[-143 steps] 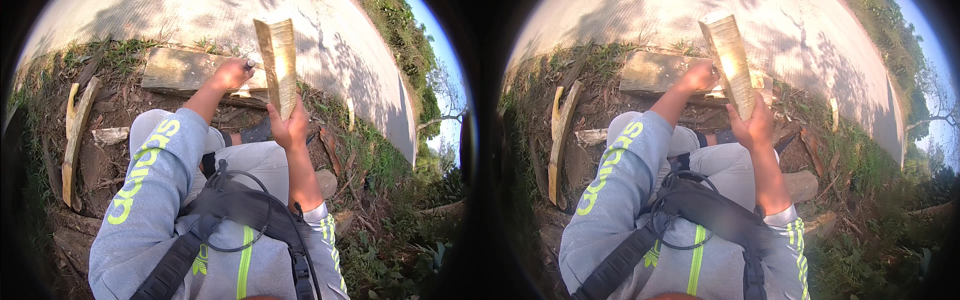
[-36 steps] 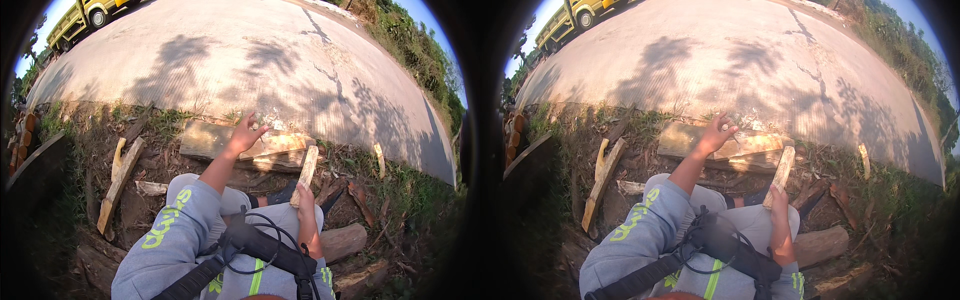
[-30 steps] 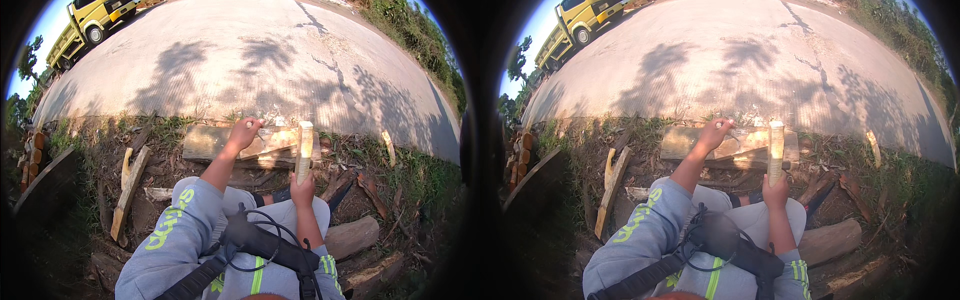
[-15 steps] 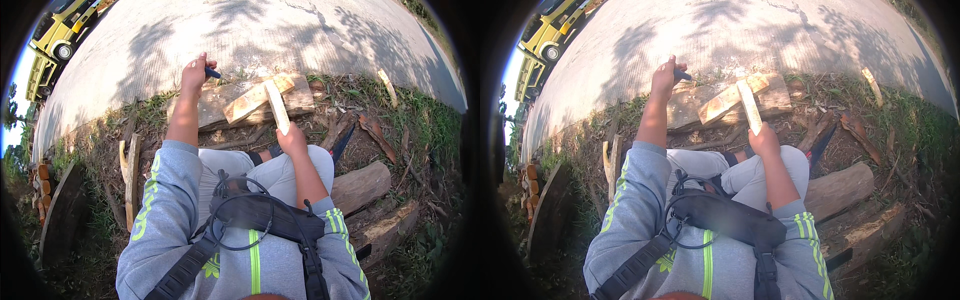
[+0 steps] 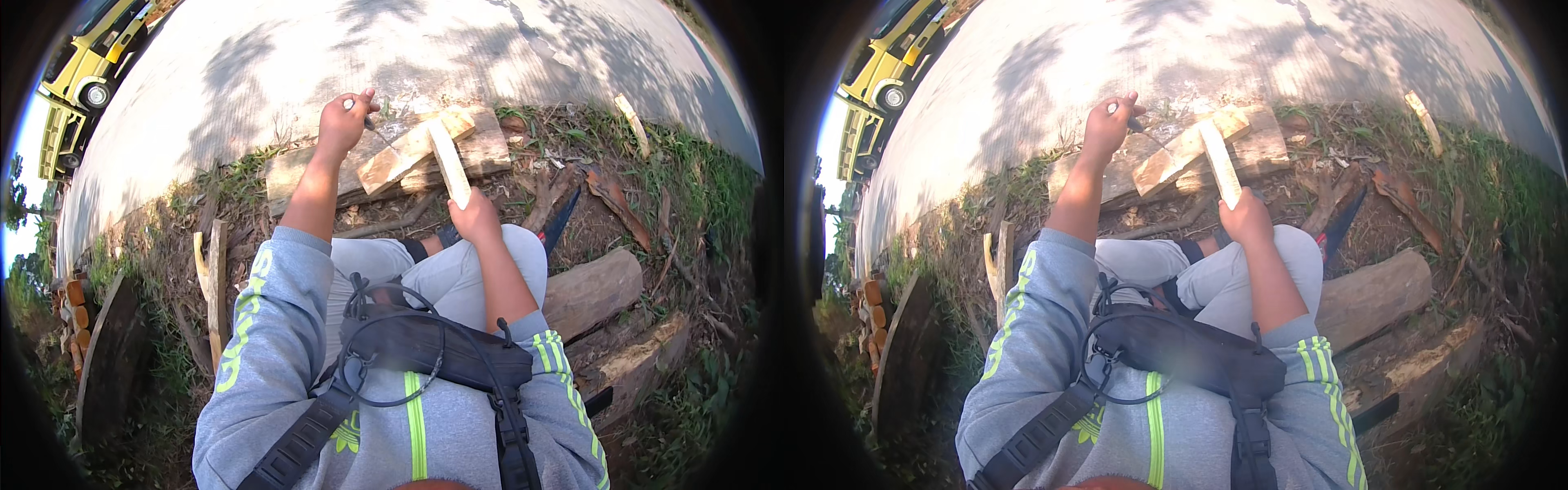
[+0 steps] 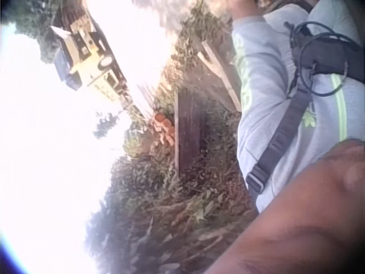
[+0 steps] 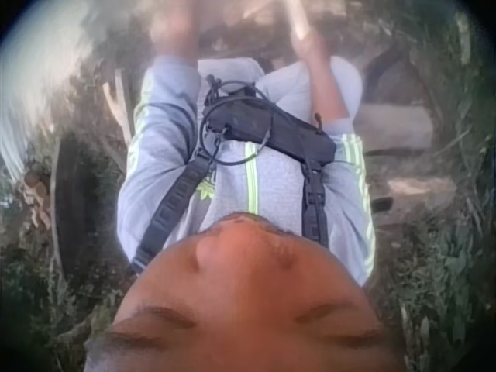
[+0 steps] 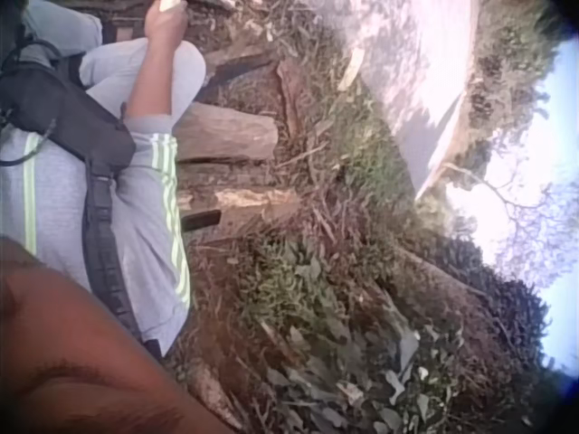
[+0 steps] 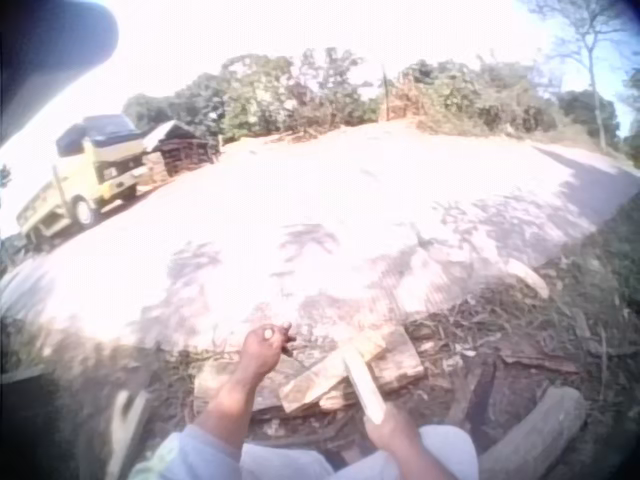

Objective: The person carves a piece of wood with a chisel and then saws another piece of wood.

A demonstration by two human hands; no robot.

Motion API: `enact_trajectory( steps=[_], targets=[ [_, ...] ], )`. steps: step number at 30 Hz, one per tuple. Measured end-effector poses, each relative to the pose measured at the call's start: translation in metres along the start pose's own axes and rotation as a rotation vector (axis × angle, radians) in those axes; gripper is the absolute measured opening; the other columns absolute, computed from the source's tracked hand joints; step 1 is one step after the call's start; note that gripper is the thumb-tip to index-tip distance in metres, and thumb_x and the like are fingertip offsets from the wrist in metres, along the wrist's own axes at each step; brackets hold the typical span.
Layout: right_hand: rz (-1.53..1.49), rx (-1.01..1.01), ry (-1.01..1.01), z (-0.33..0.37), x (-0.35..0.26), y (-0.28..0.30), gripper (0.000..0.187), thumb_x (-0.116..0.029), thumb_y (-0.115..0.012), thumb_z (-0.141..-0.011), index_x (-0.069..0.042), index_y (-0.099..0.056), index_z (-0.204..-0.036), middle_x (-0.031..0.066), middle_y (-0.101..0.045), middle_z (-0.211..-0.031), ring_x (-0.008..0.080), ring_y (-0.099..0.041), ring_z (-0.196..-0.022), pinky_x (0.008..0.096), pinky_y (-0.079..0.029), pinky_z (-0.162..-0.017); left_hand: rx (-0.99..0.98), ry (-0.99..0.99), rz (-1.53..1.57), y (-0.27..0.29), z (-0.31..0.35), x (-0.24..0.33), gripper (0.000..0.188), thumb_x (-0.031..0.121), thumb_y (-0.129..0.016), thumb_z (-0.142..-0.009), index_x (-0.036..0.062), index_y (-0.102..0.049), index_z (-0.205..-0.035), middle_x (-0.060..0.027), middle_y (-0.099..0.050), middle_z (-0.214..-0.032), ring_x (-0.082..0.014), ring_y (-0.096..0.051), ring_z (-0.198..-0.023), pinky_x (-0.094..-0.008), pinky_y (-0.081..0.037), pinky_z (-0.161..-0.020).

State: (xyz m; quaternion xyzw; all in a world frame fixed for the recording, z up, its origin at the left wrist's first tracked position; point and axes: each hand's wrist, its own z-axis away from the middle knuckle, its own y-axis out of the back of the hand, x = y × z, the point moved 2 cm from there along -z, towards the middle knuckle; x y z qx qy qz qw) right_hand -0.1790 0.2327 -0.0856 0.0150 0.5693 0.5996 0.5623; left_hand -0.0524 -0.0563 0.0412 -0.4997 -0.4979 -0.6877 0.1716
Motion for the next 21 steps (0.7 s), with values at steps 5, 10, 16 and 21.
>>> enact_trajectory(
  steps=[5,10,16,21],
  targets=[
    [-0.032,0.01,-0.008,-0.003,0.005,-0.003,0.051,-0.038,-0.072,-0.098,0.003,-0.063,-0.127,0.0319,-0.073,-0.125,0.0484,-0.07,-0.119,0.0557,-0.057,-0.101,0.02,0.026,-0.002,-0.008,0.001,0.009,0.052,0.052,-0.07,-0.107,0.0007,-0.08,-0.1,-0.0066,-0.084,-0.093,-0.0135,-0.071,-0.064,-0.0328,-0.055,-0.064],
    [-0.025,0.005,-0.003,-0.002,0.002,-0.002,0.051,-0.038,-0.072,-0.097,0.003,-0.063,-0.126,0.0326,-0.073,-0.124,0.0488,-0.07,-0.119,0.056,-0.057,-0.1,0.023,0.018,-0.008,-0.009,0.003,0.014,0.052,0.052,-0.07,-0.107,0.0016,-0.081,-0.099,-0.0061,-0.084,-0.093,-0.0132,-0.071,-0.064,-0.0327,-0.055,-0.064],
    [-0.022,0.009,-0.004,-0.001,0.001,0.0,0.051,-0.038,-0.073,-0.097,0.004,-0.063,-0.125,0.0328,-0.073,-0.123,0.0492,-0.07,-0.118,0.0562,-0.057,-0.1,-0.029,0.008,-0.094,-0.01,0.001,0.014,0.052,0.054,-0.069,-0.107,0.0046,-0.082,-0.099,-0.0061,-0.083,-0.09,-0.0134,-0.071,-0.064,-0.0336,-0.056,-0.066],
    [-0.027,0.007,-0.005,-0.002,0.001,-0.002,0.051,-0.038,-0.073,-0.097,0.003,-0.063,-0.125,0.0321,-0.073,-0.123,0.0489,-0.07,-0.118,0.0563,-0.057,-0.1,-0.051,0.005,-0.081,-0.01,0.001,0.01,0.048,0.051,-0.068,-0.107,0.0063,-0.083,-0.099,-0.0062,-0.082,-0.089,-0.0139,-0.072,-0.069,-0.0338,-0.056,-0.068]
  ],
)
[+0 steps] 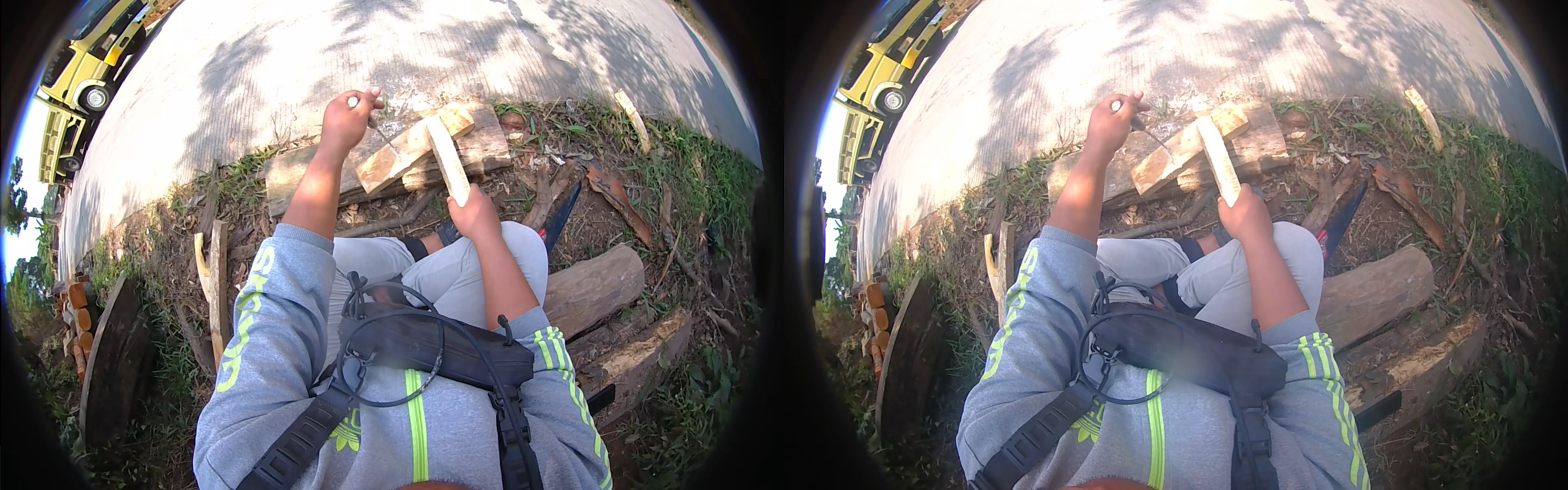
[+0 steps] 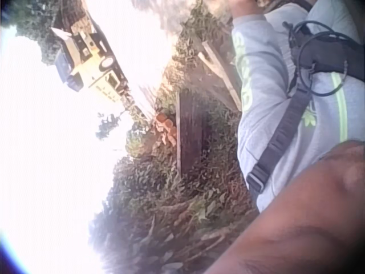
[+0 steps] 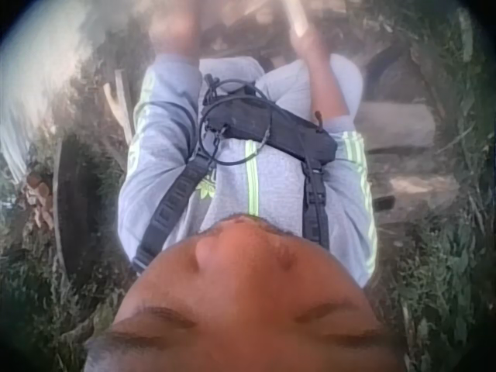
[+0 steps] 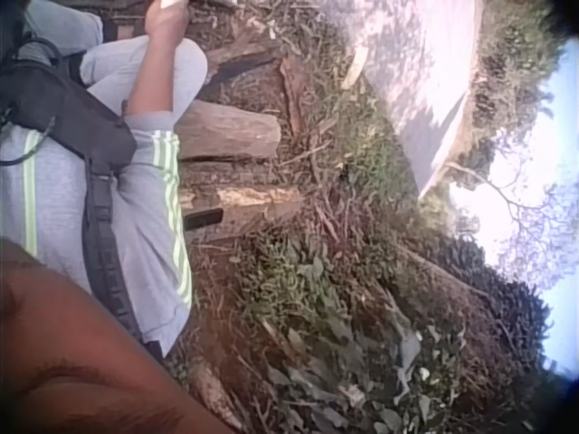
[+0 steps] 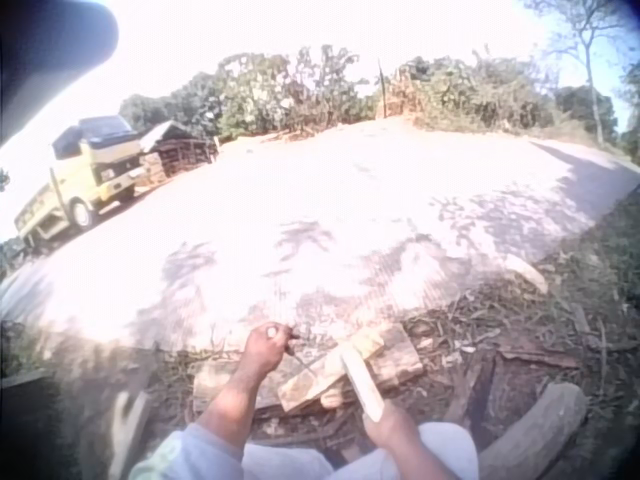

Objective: The person carves a piece of wood with a chisel and then saws another piece of wood.

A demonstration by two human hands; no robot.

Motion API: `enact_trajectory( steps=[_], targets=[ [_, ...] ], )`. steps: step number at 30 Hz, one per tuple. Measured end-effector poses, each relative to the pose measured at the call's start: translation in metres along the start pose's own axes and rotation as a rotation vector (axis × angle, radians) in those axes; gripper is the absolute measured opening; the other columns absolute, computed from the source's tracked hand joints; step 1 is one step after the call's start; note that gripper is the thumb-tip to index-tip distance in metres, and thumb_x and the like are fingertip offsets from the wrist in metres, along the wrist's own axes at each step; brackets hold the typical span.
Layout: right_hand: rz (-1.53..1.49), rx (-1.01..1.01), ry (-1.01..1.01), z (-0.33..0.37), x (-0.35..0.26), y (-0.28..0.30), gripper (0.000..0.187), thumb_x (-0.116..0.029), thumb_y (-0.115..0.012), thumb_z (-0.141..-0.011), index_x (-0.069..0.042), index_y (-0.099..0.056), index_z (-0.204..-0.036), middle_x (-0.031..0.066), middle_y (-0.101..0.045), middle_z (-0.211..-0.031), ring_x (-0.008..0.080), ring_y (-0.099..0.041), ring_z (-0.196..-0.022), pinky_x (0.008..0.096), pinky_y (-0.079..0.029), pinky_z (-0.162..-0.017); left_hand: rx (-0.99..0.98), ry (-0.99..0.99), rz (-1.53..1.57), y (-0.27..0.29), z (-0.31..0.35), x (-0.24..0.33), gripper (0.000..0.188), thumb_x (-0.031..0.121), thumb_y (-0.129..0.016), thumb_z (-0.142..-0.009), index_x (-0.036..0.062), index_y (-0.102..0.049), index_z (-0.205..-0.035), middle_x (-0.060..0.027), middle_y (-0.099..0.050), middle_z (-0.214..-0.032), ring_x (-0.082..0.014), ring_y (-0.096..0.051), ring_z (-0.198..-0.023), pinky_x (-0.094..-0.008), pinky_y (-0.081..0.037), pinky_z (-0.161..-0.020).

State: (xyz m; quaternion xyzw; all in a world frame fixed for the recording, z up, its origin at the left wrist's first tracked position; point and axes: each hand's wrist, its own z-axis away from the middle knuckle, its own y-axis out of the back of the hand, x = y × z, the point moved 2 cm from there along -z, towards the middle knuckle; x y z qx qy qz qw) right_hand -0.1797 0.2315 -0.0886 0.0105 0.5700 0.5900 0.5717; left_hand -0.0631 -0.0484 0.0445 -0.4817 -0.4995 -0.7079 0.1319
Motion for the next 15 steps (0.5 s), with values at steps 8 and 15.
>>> enact_trajectory(
  steps=[8,15],
  targets=[
    [-0.072,0.091,0.163,0.013,-0.008,0.006,0.047,-0.037,-0.074,-0.097,0.002,-0.066,-0.123,0.0311,-0.074,-0.117,0.0494,-0.07,-0.113,0.0563,-0.056,-0.096,-0.012,-0.169,0.108,-0.015,0.015,-0.012,0.031,0.033,-0.072,-0.107,0.0054,-0.082,-0.097,-0.0055,-0.08,-0.087,-0.0124,-0.069,-0.072,-0.0324,-0.055,-0.07],
    [-0.364,0.281,0.51,0.062,-0.1,0.067,0.049,-0.03,-0.08,-0.095,0.001,-0.064,-0.13,0.0275,-0.075,-0.112,0.0493,-0.072,-0.106,0.0543,-0.056,-0.09,0.069,-0.186,0.065,-0.017,0.031,-0.009,0.028,0.033,-0.078,-0.103,0.0068,-0.082,-0.093,-0.0057,-0.074,-0.077,-0.0102,-0.061,-0.067,-0.0319,-0.049,-0.066]
  ],
)
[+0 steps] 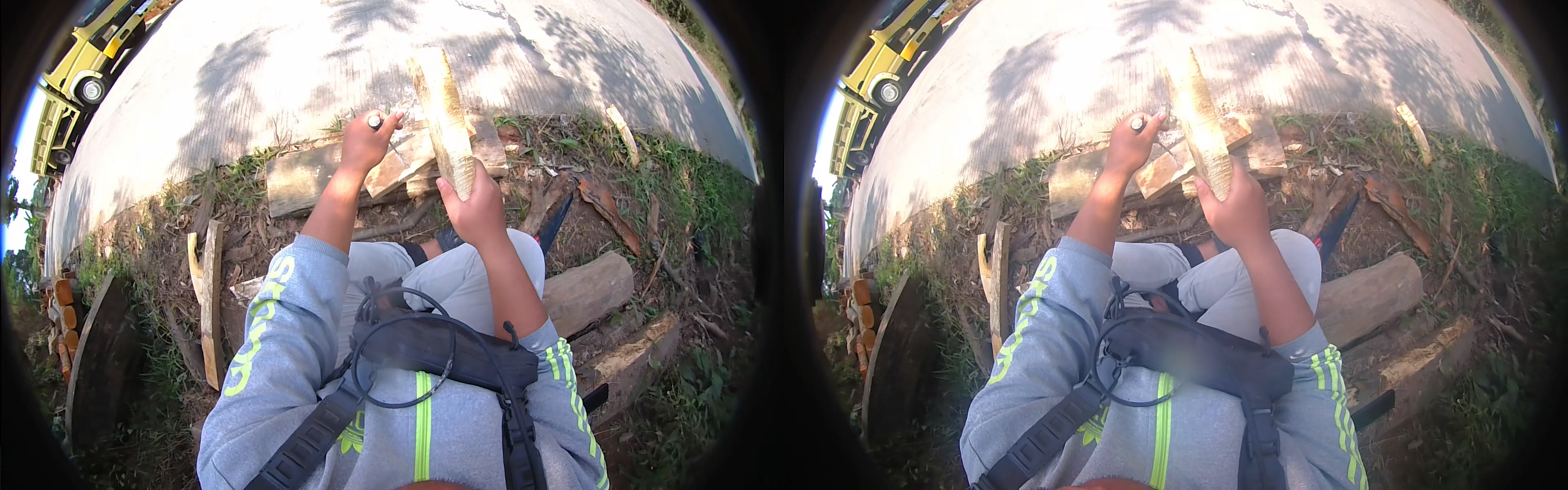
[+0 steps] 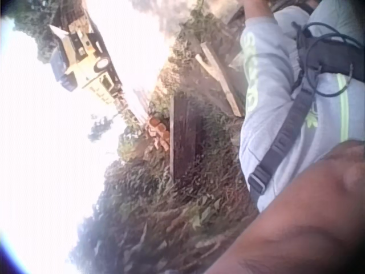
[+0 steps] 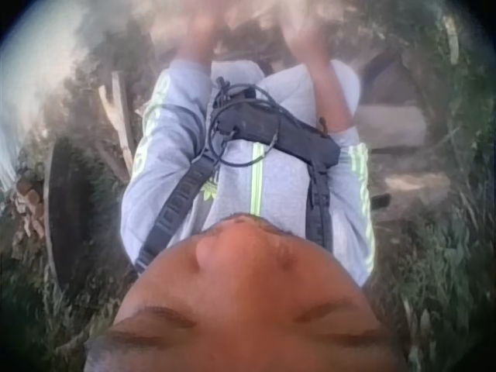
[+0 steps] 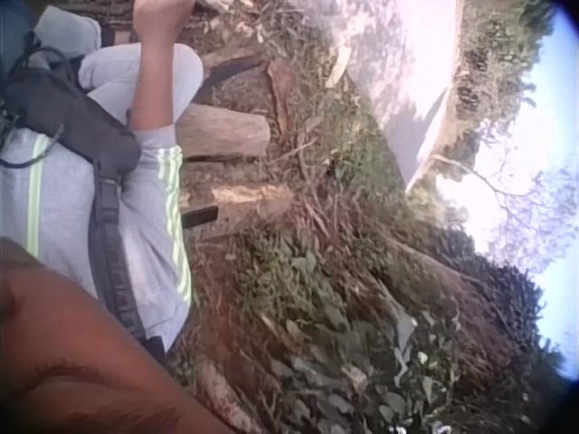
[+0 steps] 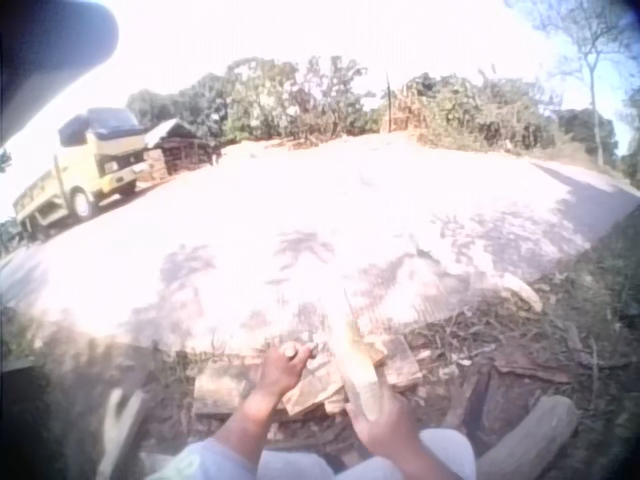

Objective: The person carves a piece of wood with a chisel and then saws another piece of wood.

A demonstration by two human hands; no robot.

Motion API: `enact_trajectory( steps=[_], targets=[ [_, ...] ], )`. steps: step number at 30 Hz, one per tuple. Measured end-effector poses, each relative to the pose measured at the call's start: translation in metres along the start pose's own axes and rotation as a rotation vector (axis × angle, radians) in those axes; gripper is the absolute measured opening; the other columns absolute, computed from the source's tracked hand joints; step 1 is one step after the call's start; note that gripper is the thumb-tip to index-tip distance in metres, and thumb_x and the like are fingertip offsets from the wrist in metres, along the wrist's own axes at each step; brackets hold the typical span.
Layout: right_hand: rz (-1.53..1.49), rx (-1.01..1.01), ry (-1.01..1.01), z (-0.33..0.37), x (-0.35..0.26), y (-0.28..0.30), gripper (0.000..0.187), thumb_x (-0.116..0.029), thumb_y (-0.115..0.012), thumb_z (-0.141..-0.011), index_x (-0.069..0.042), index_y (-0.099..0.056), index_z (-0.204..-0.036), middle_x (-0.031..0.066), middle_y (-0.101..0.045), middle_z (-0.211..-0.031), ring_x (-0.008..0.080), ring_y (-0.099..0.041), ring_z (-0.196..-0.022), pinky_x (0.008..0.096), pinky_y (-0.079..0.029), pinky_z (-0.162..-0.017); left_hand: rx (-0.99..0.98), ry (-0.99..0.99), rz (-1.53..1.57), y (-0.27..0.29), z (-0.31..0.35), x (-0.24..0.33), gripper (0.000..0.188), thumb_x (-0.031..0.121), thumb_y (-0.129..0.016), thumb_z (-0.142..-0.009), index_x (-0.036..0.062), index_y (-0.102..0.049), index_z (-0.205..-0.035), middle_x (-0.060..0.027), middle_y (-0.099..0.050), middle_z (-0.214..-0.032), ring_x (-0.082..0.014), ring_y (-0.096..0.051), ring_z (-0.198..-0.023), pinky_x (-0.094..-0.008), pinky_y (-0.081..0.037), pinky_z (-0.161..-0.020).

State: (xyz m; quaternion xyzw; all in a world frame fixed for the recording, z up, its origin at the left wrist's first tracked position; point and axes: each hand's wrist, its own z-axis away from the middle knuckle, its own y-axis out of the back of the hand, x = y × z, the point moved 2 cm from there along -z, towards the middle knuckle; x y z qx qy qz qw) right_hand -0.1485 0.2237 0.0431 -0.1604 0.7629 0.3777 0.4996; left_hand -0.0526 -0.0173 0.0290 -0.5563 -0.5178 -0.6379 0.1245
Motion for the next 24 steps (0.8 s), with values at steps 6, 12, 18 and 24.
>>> enact_trajectory(
  steps=[6,12,18,24],
  targets=[
    [0.237,-0.079,0.254,-0.019,-0.057,-0.006,0.058,-0.031,-0.082,-0.093,-0.001,-0.059,-0.137,0.0249,-0.075,-0.11,0.0478,-0.072,-0.103,0.0533,-0.057,-0.087,0.018,-0.327,0.06,-0.002,-0.005,-0.025,0.016,0.017,-0.077,-0.097,0.0039,-0.08,-0.105,-0.016,-0.078,-0.086,-0.0268,-0.075,-0.079,-0.0389,-0.056,-0.073],
    [0.109,-0.049,0.284,-0.018,-0.053,-0.005,0.055,-0.034,-0.081,-0.094,-0.003,-0.061,-0.135,0.0233,-0.075,-0.11,0.0456,-0.073,-0.104,0.0536,-0.058,-0.088,-0.029,-0.254,-0.044,-0.002,-0.011,-0.025,0.024,0.015,-0.076,-0.095,0.0039,-0.078,-0.116,-0.0217,-0.08,-0.104,-0.0396,-0.078,-0.1,-0.0443,-0.061,-0.084],
    [0.419,-0.216,0.159,-0.02,-0.047,-0.017,0.055,-0.036,-0.077,-0.096,-0.003,-0.061,-0.136,0.0234,-0.075,-0.111,0.0465,-0.073,-0.101,0.0543,-0.059,-0.086,0.066,-0.463,-0.051,-0.012,-0.013,-0.05,0.019,0.025,-0.081,-0.101,0.0064,-0.085,-0.101,-0.013,-0.08,-0.085,-0.0256,-0.079,-0.082,-0.04,-0.059,-0.073],
    [0.385,-0.169,0.179,-0.023,-0.049,-0.019,0.055,-0.035,-0.079,-0.095,-0.002,-0.061,-0.135,0.0245,-0.075,-0.111,0.0461,-0.074,-0.1,0.0534,-0.06,-0.085,0.053,-0.385,-0.057,-0.014,-0.016,-0.056,0.018,0.022,-0.082,-0.097,0.0057,-0.084,-0.105,-0.015,-0.08,-0.089,-0.0285,-0.078,-0.082,-0.0408,-0.058,-0.07]
  ],
)
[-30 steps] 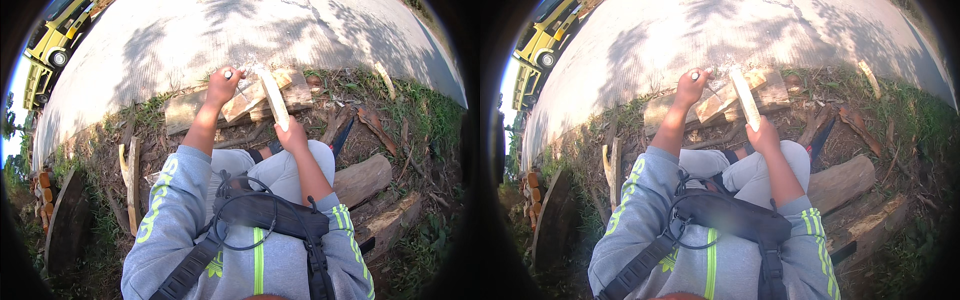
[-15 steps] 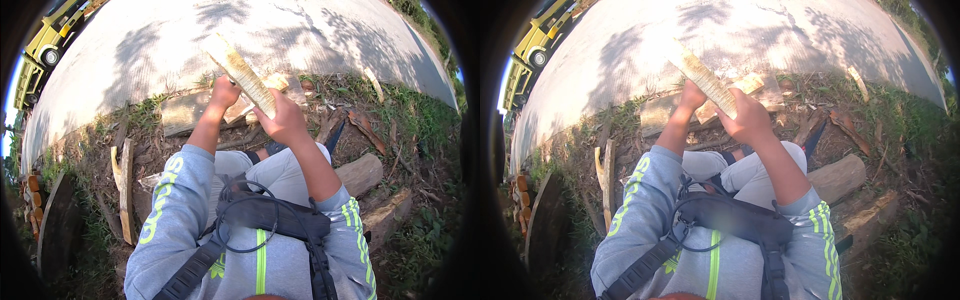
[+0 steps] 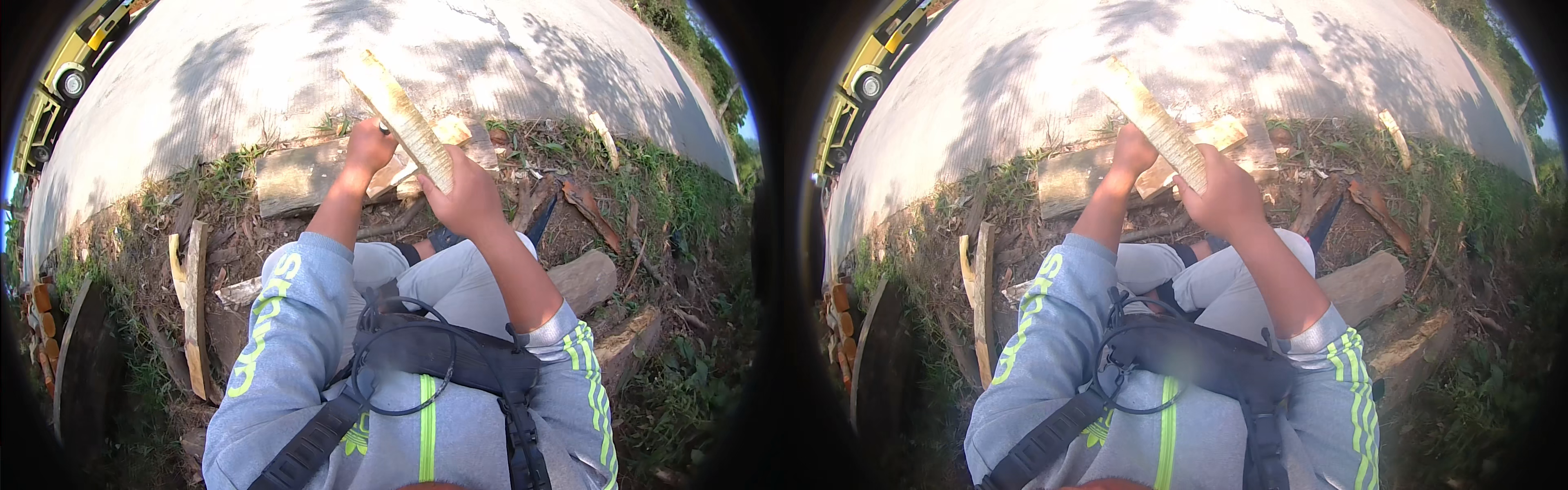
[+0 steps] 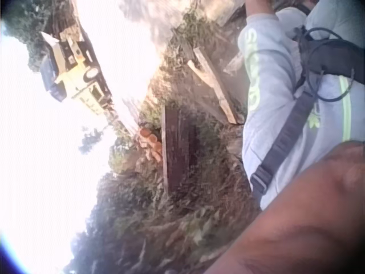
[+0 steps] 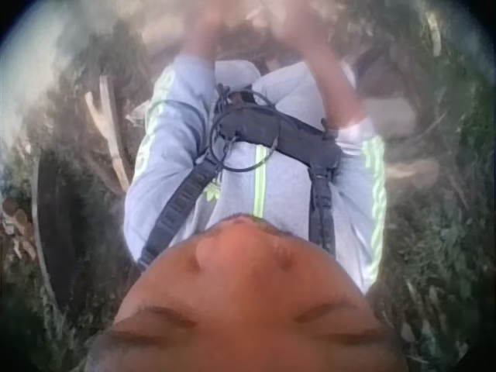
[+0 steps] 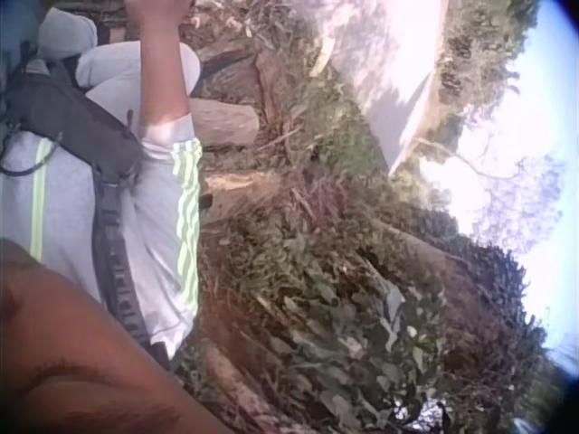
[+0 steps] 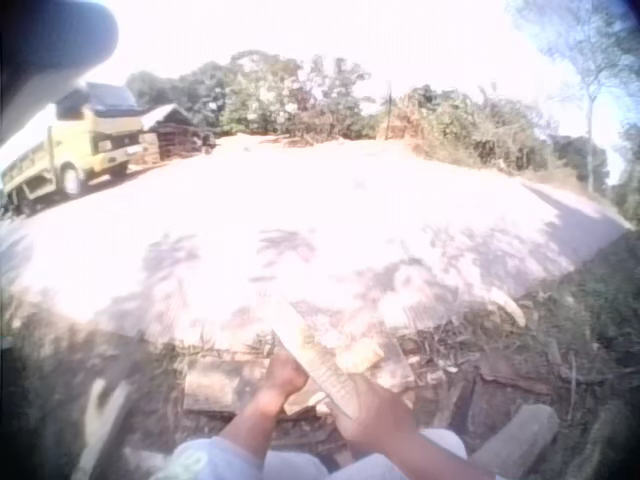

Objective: The person carves a piece of wood with a chisel and then saws another piece of wood.

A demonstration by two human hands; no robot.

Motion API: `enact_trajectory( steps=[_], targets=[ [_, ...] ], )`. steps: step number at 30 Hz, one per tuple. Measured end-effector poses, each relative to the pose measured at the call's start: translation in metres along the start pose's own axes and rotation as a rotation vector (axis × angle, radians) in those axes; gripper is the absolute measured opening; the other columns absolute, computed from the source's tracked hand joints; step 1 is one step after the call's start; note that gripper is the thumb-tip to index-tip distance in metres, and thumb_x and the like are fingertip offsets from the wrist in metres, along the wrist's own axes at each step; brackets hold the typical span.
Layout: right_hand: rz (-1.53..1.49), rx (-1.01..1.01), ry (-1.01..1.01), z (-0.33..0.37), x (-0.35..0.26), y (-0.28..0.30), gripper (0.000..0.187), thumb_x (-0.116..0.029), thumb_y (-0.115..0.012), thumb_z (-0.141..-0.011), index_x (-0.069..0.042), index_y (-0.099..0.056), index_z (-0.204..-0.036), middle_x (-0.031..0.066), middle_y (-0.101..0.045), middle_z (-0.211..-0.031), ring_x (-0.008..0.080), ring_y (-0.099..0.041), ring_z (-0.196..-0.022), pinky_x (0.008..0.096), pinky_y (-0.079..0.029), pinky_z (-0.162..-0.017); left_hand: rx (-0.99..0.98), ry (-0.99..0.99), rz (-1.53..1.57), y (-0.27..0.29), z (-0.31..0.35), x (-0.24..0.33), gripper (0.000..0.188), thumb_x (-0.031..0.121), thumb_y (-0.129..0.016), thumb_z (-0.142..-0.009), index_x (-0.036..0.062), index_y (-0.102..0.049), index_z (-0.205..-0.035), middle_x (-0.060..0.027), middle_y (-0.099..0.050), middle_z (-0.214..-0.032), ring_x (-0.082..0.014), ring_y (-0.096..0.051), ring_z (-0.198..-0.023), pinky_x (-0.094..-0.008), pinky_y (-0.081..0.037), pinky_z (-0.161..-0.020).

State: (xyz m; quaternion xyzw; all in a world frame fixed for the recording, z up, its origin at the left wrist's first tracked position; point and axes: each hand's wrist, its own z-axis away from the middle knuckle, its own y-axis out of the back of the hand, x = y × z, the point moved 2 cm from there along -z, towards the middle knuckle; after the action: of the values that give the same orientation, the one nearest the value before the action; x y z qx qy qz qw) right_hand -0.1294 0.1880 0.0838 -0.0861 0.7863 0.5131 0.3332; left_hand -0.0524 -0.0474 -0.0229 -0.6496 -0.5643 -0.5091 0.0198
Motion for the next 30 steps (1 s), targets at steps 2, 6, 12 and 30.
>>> enact_trajectory(
  steps=[2,6,12,30],
  targets=[
    [-0.167,0.098,0.121,0.006,-0.002,0.001,0.055,-0.033,-0.081,-0.093,0.0,-0.063,-0.134,0.0264,-0.076,-0.108,0.0462,-0.074,-0.1,0.0527,-0.059,-0.086,-0.084,0.052,-0.005,0.001,0.0,-0.01,0.021,0.021,-0.08,-0.094,0.0059,-0.082,-0.108,-0.0197,-0.08,-0.098,-0.0392,-0.079,-0.091,-0.0446,-0.061,-0.078],
    [0.038,0.058,0.005,0.001,0.0,-0.006,0.053,-0.03,-0.081,-0.094,0.0,-0.062,-0.133,0.0271,-0.076,-0.105,0.0476,-0.074,-0.099,0.0526,-0.059,-0.084,-0.217,0.245,0.02,0.005,0.009,0.008,0.045,0.032,-0.082,-0.093,0.0043,-0.076,-0.129,-0.0235,-0.079,-0.115,-0.0397,-0.076,-0.11,-0.0459,-0.061,-0.093],
    [0.038,0.092,0.013,0.006,0.011,-0.013,0.056,-0.031,-0.081,-0.095,-0.001,-0.06,-0.137,0.026,-0.075,-0.109,0.0465,-0.074,-0.1,0.0532,-0.059,-0.083,-0.372,0.328,-0.684,-0.027,0.113,-0.014,0.1,0.05,-0.083,-0.091,-0.0085,-0.041,-0.161,-0.0308,-0.046,-0.164,-0.0441,-0.038,-0.157,-0.0545,-0.037,-0.127],
    [-0.064,0.118,0.005,0.023,0.03,-0.015,0.046,-0.026,-0.081,-0.097,0.003,-0.064,-0.128,0.022,-0.076,-0.106,0.0368,-0.076,-0.096,0.0447,-0.058,-0.088,-0.193,0.289,-0.682,-0.056,0.133,-0.047,0.062,0.022,-0.065,-0.101,-0.003,-0.049,-0.155,-0.0274,-0.052,-0.159,-0.0413,-0.049,-0.151,-0.0497,-0.039,-0.126]
  ],
)
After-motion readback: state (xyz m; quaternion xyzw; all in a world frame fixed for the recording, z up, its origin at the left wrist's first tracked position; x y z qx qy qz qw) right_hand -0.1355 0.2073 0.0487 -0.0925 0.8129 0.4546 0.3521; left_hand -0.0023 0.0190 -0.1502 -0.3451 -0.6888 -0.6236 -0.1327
